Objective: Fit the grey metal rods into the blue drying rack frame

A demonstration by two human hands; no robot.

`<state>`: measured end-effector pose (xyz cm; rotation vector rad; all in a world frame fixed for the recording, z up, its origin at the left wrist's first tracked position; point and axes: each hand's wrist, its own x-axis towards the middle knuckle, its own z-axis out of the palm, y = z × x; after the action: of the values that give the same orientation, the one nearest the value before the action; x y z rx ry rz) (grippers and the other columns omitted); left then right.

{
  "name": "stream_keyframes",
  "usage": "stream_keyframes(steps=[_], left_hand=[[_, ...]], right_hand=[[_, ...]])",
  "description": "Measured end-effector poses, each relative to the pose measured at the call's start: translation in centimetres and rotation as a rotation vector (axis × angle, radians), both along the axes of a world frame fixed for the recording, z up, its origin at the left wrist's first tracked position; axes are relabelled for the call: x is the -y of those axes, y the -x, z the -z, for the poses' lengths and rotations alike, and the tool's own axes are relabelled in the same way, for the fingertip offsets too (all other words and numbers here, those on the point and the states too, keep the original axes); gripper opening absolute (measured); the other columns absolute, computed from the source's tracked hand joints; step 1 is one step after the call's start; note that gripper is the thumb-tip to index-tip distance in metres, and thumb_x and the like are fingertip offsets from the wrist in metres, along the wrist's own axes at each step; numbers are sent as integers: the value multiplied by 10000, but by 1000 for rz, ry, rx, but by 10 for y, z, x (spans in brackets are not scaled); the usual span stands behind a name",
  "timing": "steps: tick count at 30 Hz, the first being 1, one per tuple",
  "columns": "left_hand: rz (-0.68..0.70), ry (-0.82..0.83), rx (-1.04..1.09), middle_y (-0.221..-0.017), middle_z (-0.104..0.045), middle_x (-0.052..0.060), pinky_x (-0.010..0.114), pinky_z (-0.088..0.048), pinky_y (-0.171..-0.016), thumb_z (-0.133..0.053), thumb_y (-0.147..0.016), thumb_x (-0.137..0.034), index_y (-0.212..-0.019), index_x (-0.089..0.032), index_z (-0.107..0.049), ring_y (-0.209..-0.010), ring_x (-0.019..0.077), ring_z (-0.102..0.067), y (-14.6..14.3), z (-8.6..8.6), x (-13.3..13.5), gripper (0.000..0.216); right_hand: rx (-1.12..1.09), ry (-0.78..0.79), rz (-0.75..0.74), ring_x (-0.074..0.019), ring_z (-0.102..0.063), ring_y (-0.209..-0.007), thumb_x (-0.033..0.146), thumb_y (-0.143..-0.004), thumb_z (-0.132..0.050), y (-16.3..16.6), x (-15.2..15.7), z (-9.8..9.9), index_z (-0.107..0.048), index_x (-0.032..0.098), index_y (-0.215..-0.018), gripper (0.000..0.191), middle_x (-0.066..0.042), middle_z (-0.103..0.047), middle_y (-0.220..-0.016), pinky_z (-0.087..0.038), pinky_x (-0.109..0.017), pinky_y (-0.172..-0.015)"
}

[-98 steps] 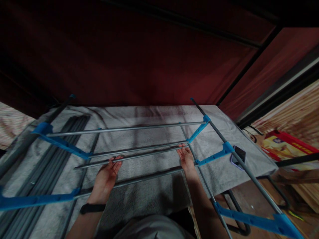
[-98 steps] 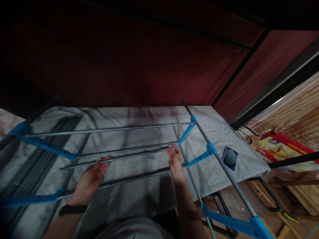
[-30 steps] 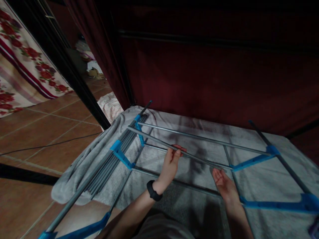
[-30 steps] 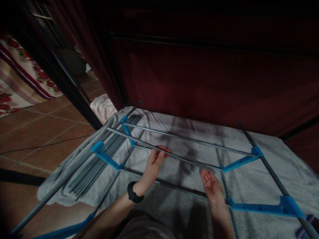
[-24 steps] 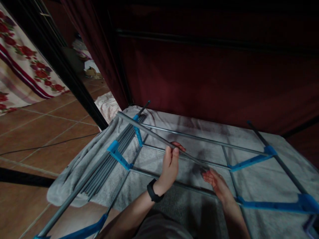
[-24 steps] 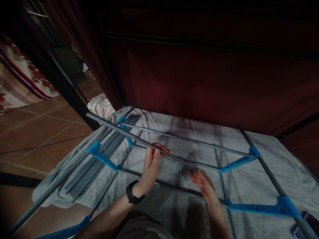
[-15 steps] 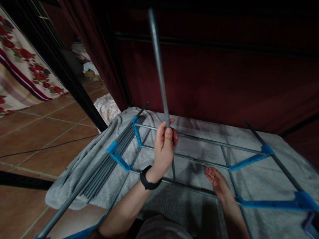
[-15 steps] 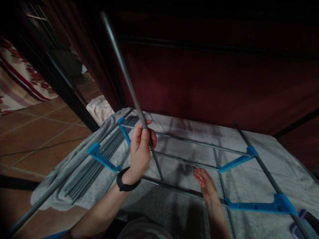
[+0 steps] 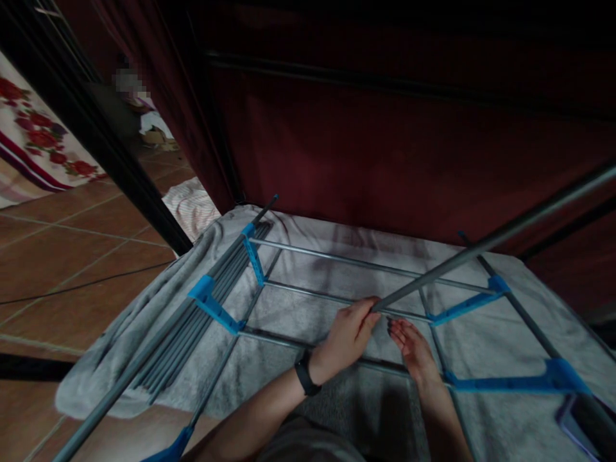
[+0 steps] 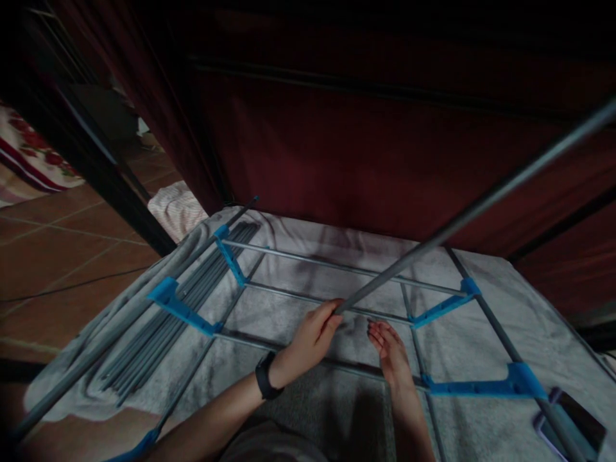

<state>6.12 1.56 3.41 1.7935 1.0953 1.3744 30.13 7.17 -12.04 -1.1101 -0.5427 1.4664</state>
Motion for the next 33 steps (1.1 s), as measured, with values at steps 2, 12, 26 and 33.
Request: stream_keyframes(steps=[2, 12, 26, 33], left_hand=[[36, -78, -101, -1143, -745, 114, 344, -523, -922, -436, -1063, -360, -1275, -215, -667, -1045, 230, -702, 7, -8, -3, 345], [-86, -86, -440, -975, -765, 91, 349, -509, -848, -599, -992, -376, -1093, -272, -765, -916, 252, -709, 57, 35, 2, 220], [-277, 39, -423, -881, -749, 79, 373, -530, -853, -677, -925, -487, -883, -254, -751, -843, 262, -696, 110, 88, 4, 248], [-256, -105, -851, -923, -749, 81, 416, -514, -845, -432, -1055, -447, -992, -214, -730, -883, 264, -696, 114, 111, 1, 383]], right_hand=[[-6, -5, 9, -223, -753, -833, 274, -673, -870, 1, 0, -1, -737, 214, -899, 270, -80, -792, -939, -641, -398, -851], [16, -46, 52, -199, -743, -819, 288, -647, -889, -1, 1, 5, -702, 216, -854, 288, -39, -777, -899, -624, -370, -861], [-11, -37, 115, -185, -727, -762, 338, -628, -880, 5, 0, -7, -709, 228, -798, 265, -11, -764, -805, -611, -337, -795], [-72, -108, 148, -196, -731, -900, 285, -657, -834, 8, 3, -17, -755, 254, -915, 271, -3, -792, -935, -579, -359, -881]])
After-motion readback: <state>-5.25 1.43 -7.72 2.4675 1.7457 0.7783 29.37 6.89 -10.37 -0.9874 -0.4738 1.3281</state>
